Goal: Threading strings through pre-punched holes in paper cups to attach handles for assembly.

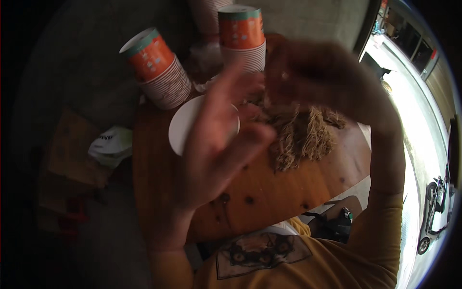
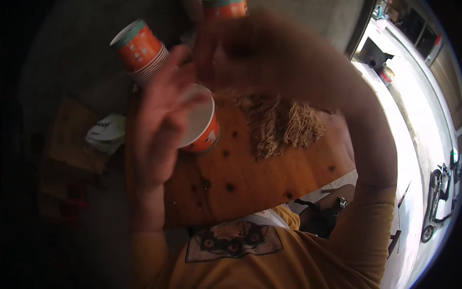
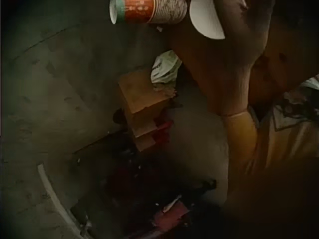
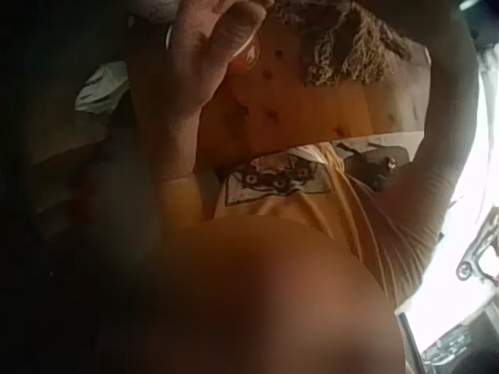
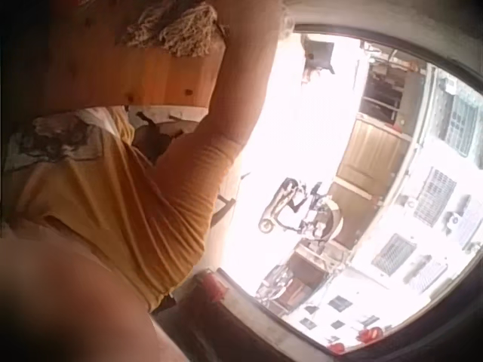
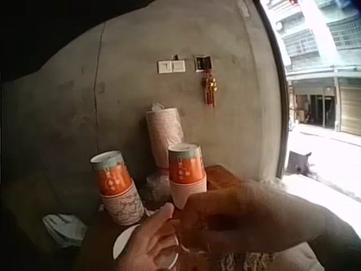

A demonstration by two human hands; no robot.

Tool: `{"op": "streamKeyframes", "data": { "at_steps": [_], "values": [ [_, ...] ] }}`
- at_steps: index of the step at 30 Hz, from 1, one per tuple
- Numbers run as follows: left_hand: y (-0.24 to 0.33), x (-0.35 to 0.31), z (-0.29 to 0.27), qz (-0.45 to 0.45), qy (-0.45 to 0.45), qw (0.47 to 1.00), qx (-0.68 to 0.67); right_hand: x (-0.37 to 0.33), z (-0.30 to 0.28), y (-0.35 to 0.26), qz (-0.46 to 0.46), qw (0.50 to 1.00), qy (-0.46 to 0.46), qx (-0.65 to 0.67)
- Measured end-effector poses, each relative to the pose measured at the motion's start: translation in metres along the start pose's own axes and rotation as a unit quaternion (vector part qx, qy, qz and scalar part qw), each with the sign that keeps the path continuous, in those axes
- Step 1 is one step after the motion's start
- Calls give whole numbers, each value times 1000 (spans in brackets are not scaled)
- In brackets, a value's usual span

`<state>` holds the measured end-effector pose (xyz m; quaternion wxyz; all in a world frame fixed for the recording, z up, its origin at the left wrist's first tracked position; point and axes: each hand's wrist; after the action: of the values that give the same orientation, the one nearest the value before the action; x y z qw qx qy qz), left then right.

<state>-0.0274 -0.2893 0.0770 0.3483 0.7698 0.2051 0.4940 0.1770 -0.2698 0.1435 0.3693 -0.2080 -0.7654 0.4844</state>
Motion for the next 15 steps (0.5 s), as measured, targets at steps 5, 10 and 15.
{"op": "streamKeyframes", "data": {
  "at_steps": [5,10,15],
  "values": [
    [-23,-42,26,-281,-115,940,-153,-28,24,62,-18,989,22,-146],
    [-41,-95,15,-410,-173,894,-51,-82,30,132,116,989,88,-19],
    [-45,-122,0,-450,-223,854,136,-109,37,154,163,964,172,-122]
  ]
}}
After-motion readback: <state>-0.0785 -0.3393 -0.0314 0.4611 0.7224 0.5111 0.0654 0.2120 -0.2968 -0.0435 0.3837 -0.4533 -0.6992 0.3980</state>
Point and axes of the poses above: each hand's wrist, its own x-axis towards the middle knuckle, its own z-axis out of the palm, y = z × x, and after that the axes turned 15 degrees about x, right-handed
